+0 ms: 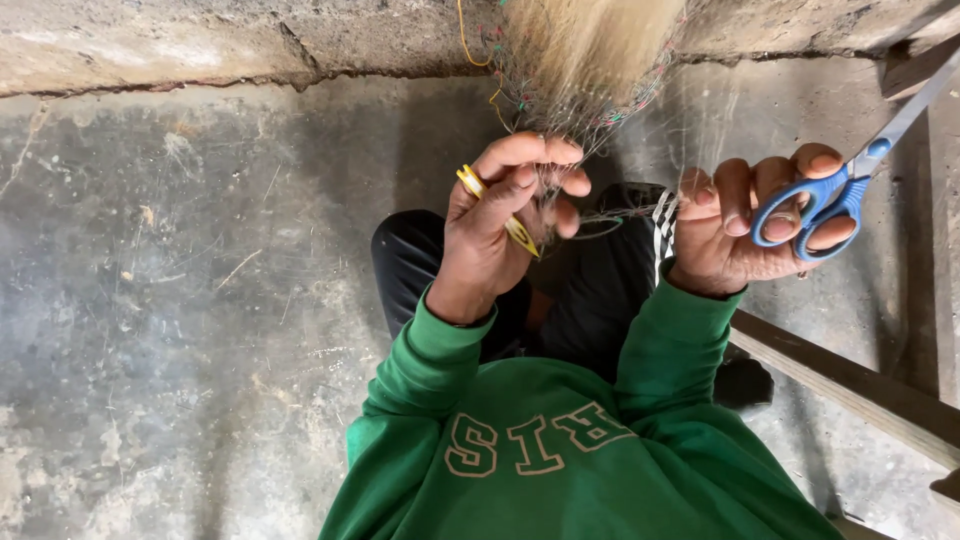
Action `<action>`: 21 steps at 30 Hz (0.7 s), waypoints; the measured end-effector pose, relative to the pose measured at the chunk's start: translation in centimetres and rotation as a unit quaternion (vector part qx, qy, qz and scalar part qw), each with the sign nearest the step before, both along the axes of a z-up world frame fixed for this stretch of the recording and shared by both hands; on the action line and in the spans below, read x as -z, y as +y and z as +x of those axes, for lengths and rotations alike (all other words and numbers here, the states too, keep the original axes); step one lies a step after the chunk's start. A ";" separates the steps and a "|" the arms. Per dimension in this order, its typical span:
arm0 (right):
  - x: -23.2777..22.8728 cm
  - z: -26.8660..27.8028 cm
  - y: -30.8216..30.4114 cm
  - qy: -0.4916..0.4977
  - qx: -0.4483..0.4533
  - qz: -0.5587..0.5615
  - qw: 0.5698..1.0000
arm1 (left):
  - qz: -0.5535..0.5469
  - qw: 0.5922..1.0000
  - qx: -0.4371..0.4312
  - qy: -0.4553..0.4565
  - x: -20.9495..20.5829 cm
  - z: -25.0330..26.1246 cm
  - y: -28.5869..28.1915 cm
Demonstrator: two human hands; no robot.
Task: Repairing a fine mesh fishing net using a small tool and scissors
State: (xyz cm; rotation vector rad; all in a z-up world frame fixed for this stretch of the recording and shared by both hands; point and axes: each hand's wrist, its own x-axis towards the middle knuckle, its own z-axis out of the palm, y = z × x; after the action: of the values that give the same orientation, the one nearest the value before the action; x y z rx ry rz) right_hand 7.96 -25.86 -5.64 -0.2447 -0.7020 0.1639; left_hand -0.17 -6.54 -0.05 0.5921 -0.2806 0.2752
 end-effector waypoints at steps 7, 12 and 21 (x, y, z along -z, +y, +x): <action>0.4 0.2 -0.3 0.003 -0.019 0.035 0.999 | 0.030 0.999 -0.019 0.036 0.1 -1.0 1.3; 0.9 0.2 -0.6 0.024 -0.032 0.053 0.998 | 0.049 0.994 -0.051 0.079 0.8 -1.5 2.2; 0.7 0.2 -0.6 0.026 -0.044 0.059 0.997 | 0.046 0.997 -0.038 0.041 0.4 -2.2 2.6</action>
State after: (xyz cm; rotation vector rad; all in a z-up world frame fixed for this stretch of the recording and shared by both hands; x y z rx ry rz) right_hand 8.15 -26.47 -6.34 -0.0960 -0.6694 0.2106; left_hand -2.33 -3.98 -0.42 0.7050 -0.1929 0.3121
